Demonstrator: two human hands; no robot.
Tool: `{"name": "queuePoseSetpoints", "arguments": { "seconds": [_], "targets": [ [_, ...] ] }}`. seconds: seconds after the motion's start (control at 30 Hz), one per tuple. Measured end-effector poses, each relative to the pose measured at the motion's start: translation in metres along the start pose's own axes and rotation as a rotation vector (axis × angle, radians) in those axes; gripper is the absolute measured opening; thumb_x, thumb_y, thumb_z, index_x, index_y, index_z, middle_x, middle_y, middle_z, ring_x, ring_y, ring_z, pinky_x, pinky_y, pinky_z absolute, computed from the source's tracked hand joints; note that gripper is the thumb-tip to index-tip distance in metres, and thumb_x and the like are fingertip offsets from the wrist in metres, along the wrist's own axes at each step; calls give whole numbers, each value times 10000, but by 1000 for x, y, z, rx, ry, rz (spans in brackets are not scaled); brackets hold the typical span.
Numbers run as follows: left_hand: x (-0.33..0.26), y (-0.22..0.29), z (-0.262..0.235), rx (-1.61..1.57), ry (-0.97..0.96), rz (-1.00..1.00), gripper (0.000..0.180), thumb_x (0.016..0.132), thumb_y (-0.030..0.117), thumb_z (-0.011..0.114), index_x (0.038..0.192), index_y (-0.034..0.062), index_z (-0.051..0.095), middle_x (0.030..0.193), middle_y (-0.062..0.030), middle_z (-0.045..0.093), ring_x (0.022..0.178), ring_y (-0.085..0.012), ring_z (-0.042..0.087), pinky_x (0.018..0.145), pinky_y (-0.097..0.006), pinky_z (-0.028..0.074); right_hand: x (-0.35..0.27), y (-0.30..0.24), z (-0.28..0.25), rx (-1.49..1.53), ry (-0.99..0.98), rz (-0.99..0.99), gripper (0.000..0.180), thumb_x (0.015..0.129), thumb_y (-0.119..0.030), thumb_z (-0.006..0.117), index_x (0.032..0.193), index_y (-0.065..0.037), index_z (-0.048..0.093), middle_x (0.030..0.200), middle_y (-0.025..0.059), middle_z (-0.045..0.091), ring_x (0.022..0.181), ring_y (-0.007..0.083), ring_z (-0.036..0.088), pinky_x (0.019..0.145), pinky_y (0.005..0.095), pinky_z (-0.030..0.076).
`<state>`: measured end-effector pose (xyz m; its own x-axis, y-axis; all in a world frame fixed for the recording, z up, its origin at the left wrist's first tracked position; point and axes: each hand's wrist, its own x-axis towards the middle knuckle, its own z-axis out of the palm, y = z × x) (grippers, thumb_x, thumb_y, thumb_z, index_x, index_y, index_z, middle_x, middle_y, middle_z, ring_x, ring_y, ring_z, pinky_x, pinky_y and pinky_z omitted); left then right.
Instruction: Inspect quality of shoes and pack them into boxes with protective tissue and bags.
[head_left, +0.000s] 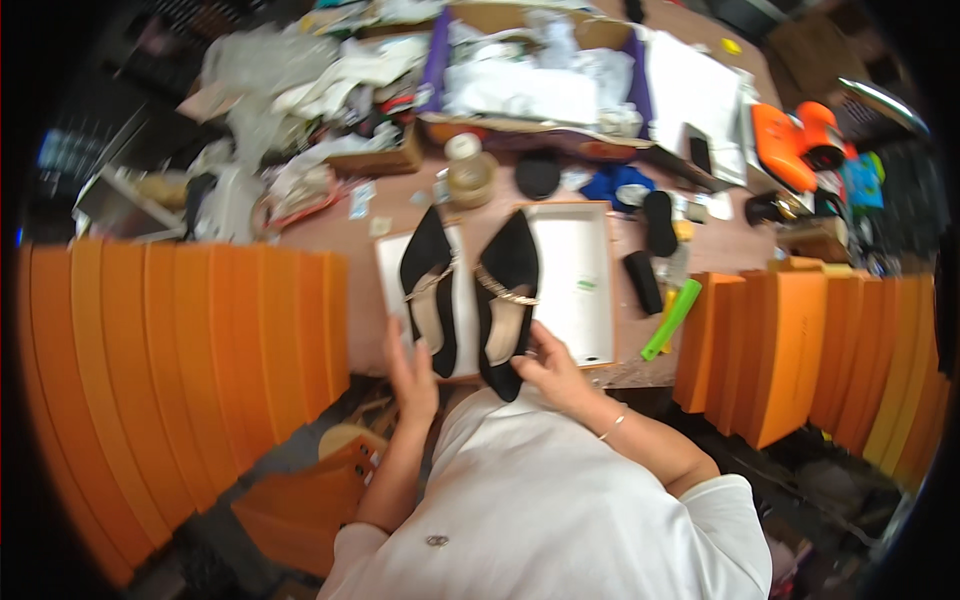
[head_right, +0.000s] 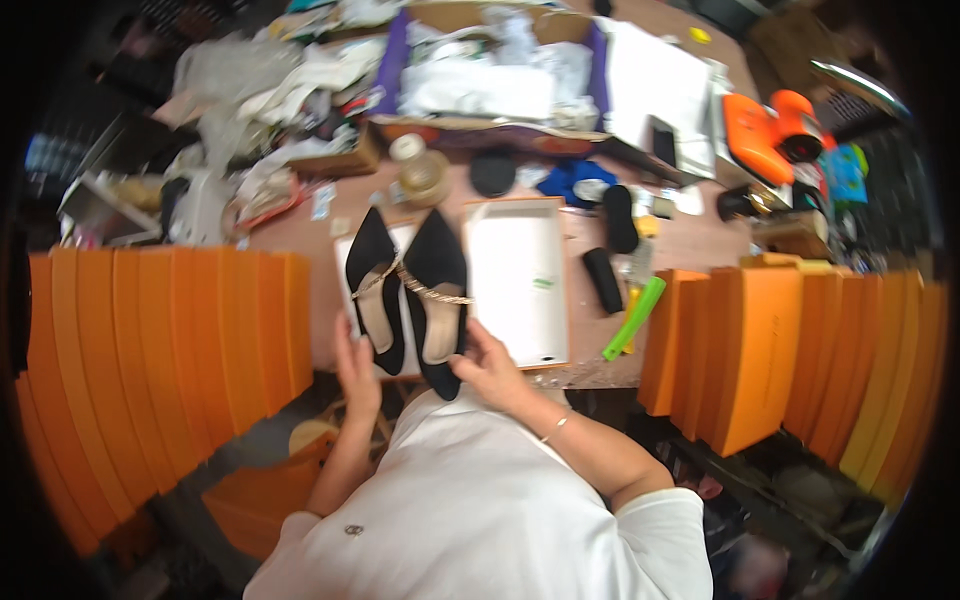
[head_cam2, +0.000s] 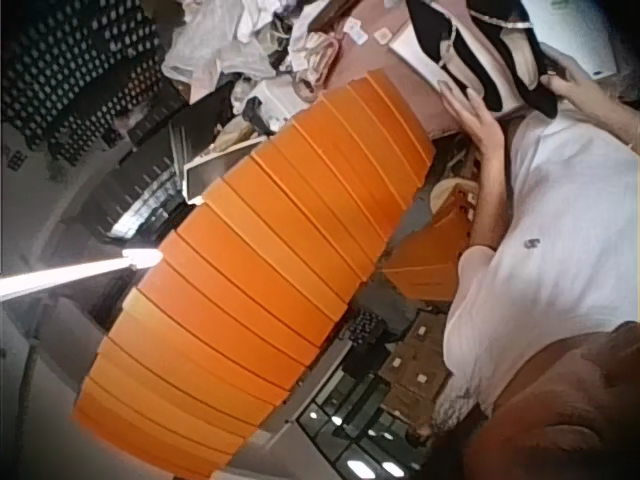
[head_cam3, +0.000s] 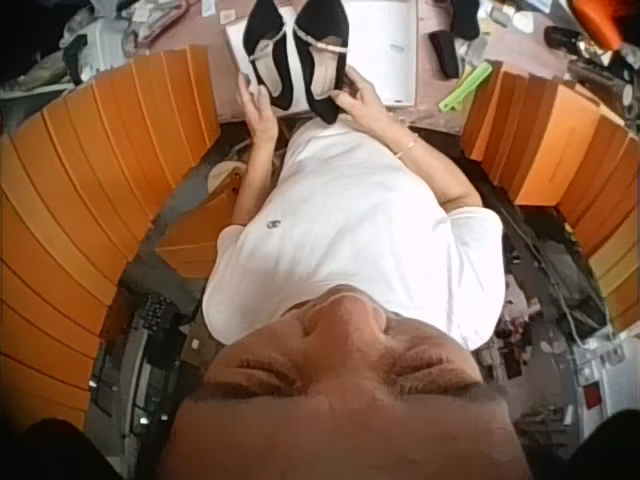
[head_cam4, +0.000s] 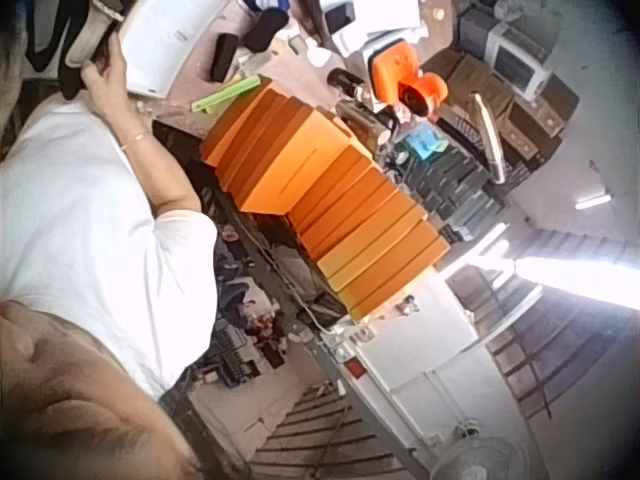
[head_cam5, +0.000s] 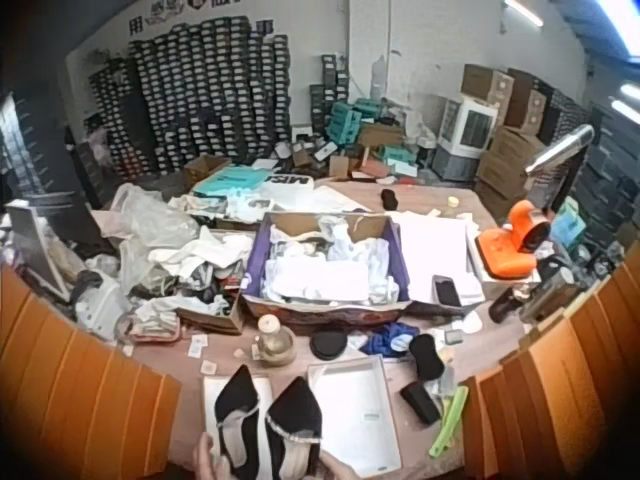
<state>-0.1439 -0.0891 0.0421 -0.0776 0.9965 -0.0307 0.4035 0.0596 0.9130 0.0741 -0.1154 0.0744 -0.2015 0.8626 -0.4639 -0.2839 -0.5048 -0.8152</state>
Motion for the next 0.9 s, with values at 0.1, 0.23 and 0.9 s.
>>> {"name": "queuePoseSetpoints", "arguments": {
  "seconds": [0.1, 0.23, 0.9],
  "targets": [
    [-7, -3, -1, -429, -282, -369, 582, 979, 394, 431, 1410, 10, 353, 1373, -185, 442, 1285, -315, 426, 1063, -458, 331, 6, -4, -1, -343, 158, -316, 586, 819, -46, 473, 1379, 62, 340, 1162, 197, 561, 1127, 229, 545, 978, 350, 422],
    [-3, 46, 30, -1402, -905, -1032, 583, 944, 499, 422, 1354, 84, 417, 1345, -149, 482, 1206, -362, 504, 983, -604, 418, 5, -25, 5, -536, -44, -502, 577, 776, 2, 420, 1351, 30, 396, 1246, 214, 530, 1164, 336, 503, 1032, 388, 361],
    [-74, 19, 107, -1774, -604, -859, 240, 932, 223, 532, 1088, 61, 616, 1153, -249, 595, 1134, -451, 542, 1037, -557, 390, -57, 135, -312, -738, 944, -44, 363, 927, -78, 529, 1252, 79, 491, 1048, 190, 602, 896, 282, 594, 804, 335, 485]
  ]
}}
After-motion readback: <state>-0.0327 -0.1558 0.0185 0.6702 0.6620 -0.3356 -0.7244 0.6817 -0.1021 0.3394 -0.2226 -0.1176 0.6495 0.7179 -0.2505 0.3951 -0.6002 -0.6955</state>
